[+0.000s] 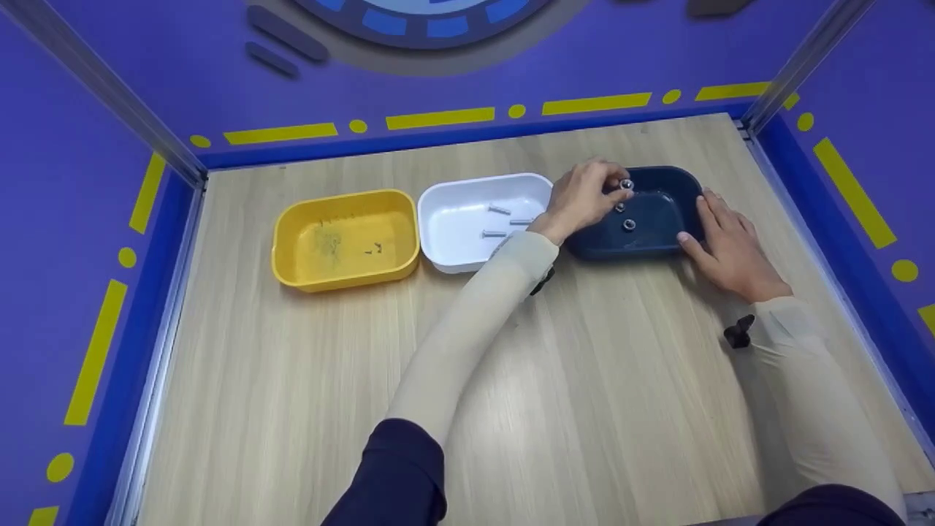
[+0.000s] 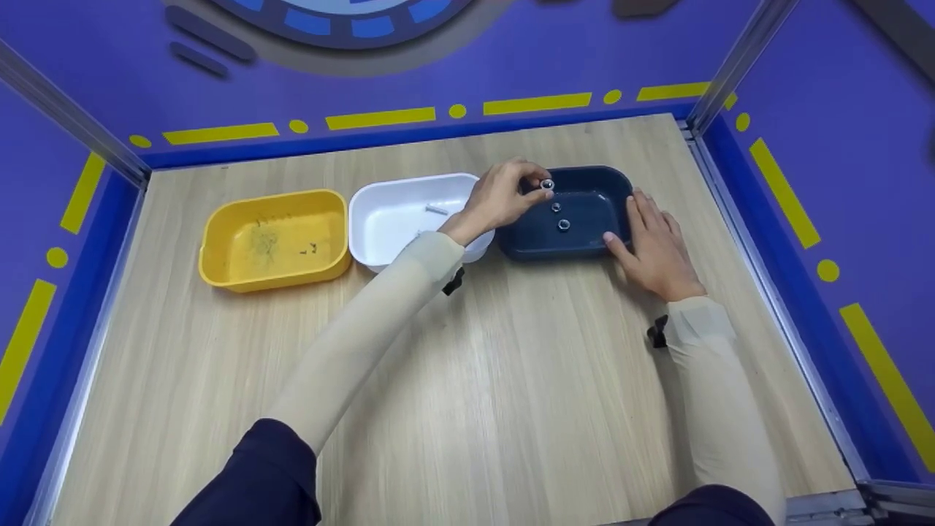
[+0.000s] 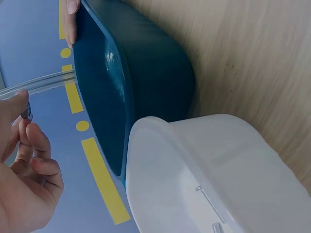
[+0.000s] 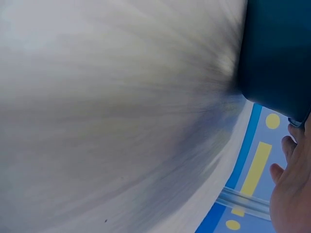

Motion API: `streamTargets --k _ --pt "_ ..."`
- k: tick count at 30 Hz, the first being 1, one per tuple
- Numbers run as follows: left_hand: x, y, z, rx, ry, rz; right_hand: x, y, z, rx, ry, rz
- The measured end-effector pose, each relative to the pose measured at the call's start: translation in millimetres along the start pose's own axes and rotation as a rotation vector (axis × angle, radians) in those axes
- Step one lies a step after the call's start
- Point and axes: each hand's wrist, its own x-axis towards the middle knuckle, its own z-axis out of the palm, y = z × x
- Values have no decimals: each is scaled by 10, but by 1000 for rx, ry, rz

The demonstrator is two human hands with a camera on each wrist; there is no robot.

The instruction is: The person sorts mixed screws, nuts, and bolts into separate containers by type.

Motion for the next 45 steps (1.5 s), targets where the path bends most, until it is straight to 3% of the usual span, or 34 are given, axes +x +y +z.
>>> streamTargets --k 13,27,45 --pt "33 -61 78 10 21 -13 2 -7 -20 5 -24 23" --pt "-6 -120 49 3 39 -4 -1 -9 -22 12 -27 24" --pt "-170 -191 -49 -20 13 17 2 -5 -25 4 -16 6"
